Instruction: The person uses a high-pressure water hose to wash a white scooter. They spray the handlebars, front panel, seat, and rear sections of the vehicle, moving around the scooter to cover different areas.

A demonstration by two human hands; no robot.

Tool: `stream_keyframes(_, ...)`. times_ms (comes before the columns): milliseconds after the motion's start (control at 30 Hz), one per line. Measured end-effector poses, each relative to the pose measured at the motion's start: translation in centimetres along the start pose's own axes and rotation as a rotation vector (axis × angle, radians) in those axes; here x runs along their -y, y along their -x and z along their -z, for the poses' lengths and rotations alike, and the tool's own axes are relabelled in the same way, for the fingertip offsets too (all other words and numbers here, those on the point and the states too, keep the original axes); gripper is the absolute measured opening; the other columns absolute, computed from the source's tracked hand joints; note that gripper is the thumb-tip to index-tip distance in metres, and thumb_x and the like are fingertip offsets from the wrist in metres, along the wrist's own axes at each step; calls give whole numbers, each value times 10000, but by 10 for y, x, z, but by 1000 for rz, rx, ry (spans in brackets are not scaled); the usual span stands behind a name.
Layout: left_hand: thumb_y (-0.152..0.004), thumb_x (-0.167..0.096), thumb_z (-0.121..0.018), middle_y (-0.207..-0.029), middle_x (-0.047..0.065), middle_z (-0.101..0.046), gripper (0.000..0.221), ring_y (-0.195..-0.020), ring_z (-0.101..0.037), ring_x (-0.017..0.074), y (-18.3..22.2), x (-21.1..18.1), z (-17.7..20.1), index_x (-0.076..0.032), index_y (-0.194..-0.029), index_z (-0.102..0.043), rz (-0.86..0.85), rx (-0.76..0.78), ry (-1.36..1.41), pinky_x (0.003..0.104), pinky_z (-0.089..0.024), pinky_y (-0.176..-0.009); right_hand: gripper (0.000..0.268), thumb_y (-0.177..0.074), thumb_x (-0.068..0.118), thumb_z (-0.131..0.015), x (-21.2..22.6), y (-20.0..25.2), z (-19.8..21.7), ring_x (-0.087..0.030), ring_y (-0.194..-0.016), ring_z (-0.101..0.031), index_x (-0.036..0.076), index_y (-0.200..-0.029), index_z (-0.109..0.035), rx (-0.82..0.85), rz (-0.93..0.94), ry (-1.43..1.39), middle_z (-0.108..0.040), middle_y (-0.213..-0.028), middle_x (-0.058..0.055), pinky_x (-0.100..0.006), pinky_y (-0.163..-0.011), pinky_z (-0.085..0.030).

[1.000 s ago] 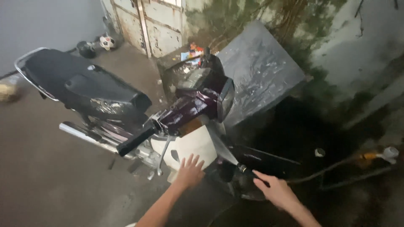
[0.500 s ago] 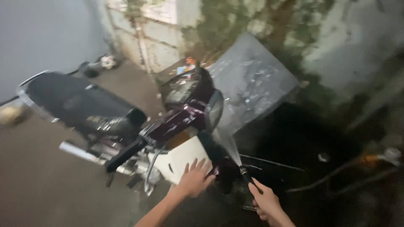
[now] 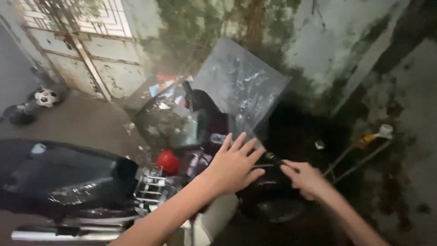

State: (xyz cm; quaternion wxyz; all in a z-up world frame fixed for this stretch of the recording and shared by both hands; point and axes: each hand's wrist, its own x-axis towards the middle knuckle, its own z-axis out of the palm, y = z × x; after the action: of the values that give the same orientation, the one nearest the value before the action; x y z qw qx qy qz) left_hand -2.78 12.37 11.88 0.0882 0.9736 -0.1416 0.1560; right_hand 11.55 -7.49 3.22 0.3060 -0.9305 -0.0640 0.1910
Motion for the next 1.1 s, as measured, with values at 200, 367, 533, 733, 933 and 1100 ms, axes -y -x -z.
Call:
stream_keyframes(200, -891, -366, -397, -1325, 218, -403, 507, -1258, -293, 461, 17, 50, 42, -80, -1309, -414, 184, 93, 87, 620, -212, -993, 395, -896, 299, -484, 133, 70, 54, -176, -338, -460, 166, -1265, -531, 4, 24, 190, -591, -568, -161, -226, -268, -398)
stream_keyframes(367, -897, -411, -386, -1331, 161, -425, 503, -1251, -339, 419, 38, 84, 48, -115, -1300, -439, 350, 24, -10, 601, -255, -989, 437, -904, 349, -447, 192, 80, 49, -157, -355, -461, 138, -1284, -495, 99, 223, 287, -600, -619, -132, -237, -253, -359)
stream_keyframes(533, -901, -453, -338, -1355, 123, -402, 525, -1280, -299, 406, 102, 113, 63, -149, -1323, -404, 604, 68, 39, 606, -231, -1011, 408, -908, 325, -456, 228, 92, 12, -156, -316, -422, 161, -1277, -506, 216, 287, 330, -572, -591, -157, -223, -216, -320)
stream_keyframes(733, -907, -480, -306, -1381, 130, -365, 550, -1276, -299, 406, 206, 152, 102, -171, -1360, -349, 702, 120, 133, 574, -223, -1025, 374, -887, 334, -485, 275, 107, -41, -169, -317, -442, 193, -1224, -568, 242, 276, 493, -578, -578, -152, -241, -207, -360)
stream_keyframes(933, -898, -447, -352, -1360, 135, -398, 541, -1264, -340, 375, 337, 216, 131, -141, -1342, -382, 657, 56, 357, 508, -272, -1028, 430, -848, 427, -501, 298, 155, -88, -223, -343, -468, 195, -1199, -590, 78, 75, 416, -575, -570, -177, -293, -222, -394)
stream_keyframes(1100, -916, -364, -407, -1293, 223, -454, 492, -1240, -388, 367, 415, 290, 92, -38, -1281, -449, 565, 90, 550, 447, -272, -1052, 352, -871, 352, -508, 352, 253, -127, -201, -362, -440, 229, -1188, -599, -62, -32, 422, -553, -539, -143, -304, -273, -379)
